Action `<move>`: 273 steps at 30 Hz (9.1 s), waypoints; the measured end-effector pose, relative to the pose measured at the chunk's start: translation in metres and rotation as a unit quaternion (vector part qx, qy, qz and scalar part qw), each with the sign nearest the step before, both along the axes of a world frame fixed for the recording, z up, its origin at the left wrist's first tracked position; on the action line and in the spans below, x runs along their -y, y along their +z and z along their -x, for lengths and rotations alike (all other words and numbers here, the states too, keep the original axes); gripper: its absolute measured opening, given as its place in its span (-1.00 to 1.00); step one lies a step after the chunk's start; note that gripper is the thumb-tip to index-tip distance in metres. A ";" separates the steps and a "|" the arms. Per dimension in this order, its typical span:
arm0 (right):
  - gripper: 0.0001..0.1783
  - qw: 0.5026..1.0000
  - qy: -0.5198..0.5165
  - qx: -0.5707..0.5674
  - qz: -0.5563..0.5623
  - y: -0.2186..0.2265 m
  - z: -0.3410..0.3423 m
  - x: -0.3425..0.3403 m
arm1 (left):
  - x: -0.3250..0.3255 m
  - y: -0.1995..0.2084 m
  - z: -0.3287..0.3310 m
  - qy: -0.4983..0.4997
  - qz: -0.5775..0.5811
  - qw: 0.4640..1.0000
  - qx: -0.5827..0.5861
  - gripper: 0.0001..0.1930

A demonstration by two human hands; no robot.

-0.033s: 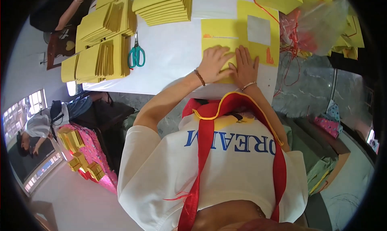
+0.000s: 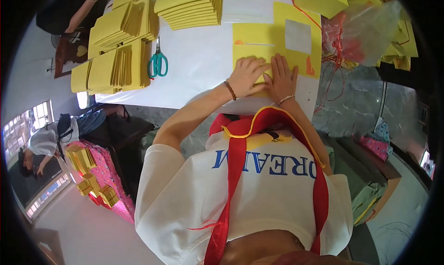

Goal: Packaging and folding yellow ritual paper into a container.

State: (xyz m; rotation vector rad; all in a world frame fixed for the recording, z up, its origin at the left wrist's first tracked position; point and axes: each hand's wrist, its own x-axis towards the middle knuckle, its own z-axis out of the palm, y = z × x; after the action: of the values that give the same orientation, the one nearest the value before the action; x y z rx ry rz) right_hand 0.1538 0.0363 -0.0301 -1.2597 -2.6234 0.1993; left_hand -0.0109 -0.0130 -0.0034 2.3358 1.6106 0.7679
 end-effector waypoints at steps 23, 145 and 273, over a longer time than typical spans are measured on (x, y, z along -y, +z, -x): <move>-0.50 0.974 -0.024 -0.205 0.089 0.018 -0.016 -0.038 | -0.006 0.000 -0.022 0.001 -0.069 0.963 -0.259 -0.60; -0.45 0.910 -0.114 -0.234 0.324 0.018 -0.022 -0.011 | 0.043 0.025 0.030 0.271 0.176 0.915 0.240 -0.33; -0.79 0.968 0.142 -0.158 0.132 0.021 0.151 0.005 | 0.045 0.001 0.185 0.428 0.078 0.892 -0.127 -0.56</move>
State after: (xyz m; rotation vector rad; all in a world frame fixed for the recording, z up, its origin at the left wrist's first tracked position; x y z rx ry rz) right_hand 0.0028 0.0315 -0.0087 -0.8249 -2.5364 0.7547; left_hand -0.1955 -0.0582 -0.0021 1.5890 2.7431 0.4224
